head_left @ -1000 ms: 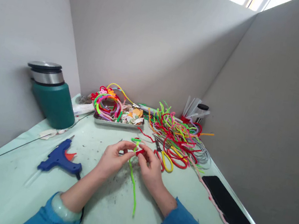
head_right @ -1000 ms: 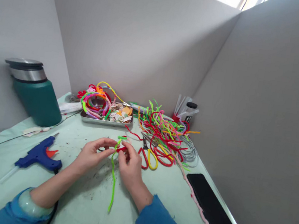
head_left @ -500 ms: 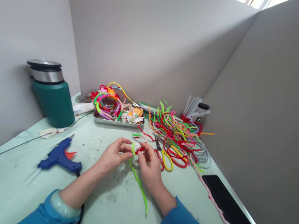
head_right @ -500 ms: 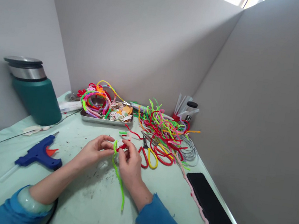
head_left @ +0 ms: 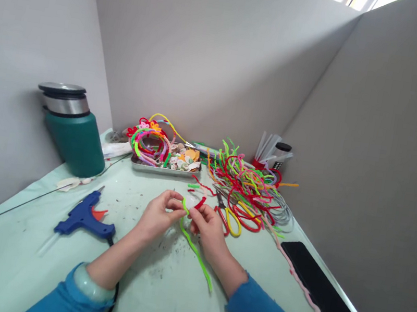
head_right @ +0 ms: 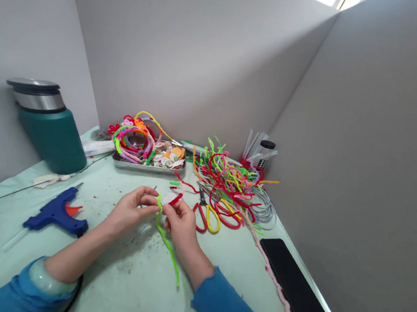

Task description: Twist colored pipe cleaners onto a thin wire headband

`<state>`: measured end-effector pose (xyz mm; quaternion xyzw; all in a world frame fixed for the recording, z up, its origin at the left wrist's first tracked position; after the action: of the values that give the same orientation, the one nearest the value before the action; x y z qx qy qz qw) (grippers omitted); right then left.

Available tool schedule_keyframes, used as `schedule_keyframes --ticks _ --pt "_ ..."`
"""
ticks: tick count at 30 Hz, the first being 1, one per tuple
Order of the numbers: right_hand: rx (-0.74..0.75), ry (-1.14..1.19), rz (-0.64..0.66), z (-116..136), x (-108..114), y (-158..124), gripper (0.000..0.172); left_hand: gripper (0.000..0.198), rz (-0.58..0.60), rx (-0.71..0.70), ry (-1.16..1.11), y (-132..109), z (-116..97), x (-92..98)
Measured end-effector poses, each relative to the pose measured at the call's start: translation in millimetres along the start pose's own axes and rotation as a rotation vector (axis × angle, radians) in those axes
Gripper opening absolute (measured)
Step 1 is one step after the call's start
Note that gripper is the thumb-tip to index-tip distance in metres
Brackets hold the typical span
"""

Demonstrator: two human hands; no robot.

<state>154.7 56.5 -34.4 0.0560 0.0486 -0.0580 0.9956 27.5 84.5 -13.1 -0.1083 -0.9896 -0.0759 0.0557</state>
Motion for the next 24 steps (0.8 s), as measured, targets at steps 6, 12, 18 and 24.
schedule_keyframes --ticks 6,12,18,24 --pt "-0.006 0.095 -0.02 -2 1 1 0.022 0.021 -0.027 -0.091 0.188 -1 -7 3.4" --pt "-0.022 0.133 -0.039 -2 2 2 0.02 0.031 0.079 -0.096 0.286 -3 -9 -4.7" --pt "-0.038 0.11 -0.01 -2 1 0 0.023 0.022 0.122 -0.013 -0.017 0 0 -9.2" --pt "-0.022 0.146 -0.009 0 2 -1 0.024 0.016 0.096 -0.187 0.119 -5 -11 -8.7"
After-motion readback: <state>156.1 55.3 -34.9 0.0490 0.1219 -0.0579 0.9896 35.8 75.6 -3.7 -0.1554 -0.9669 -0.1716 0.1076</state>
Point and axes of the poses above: each hand's wrist, its own y-axis towards the middle knuckle, its own x-axis out of the back of the hand, z = x × y, the point moved 7 cm from there along y, towards the middle knuckle, and after that the axes turned 2 degrees about -z, right-handed, at the moved point
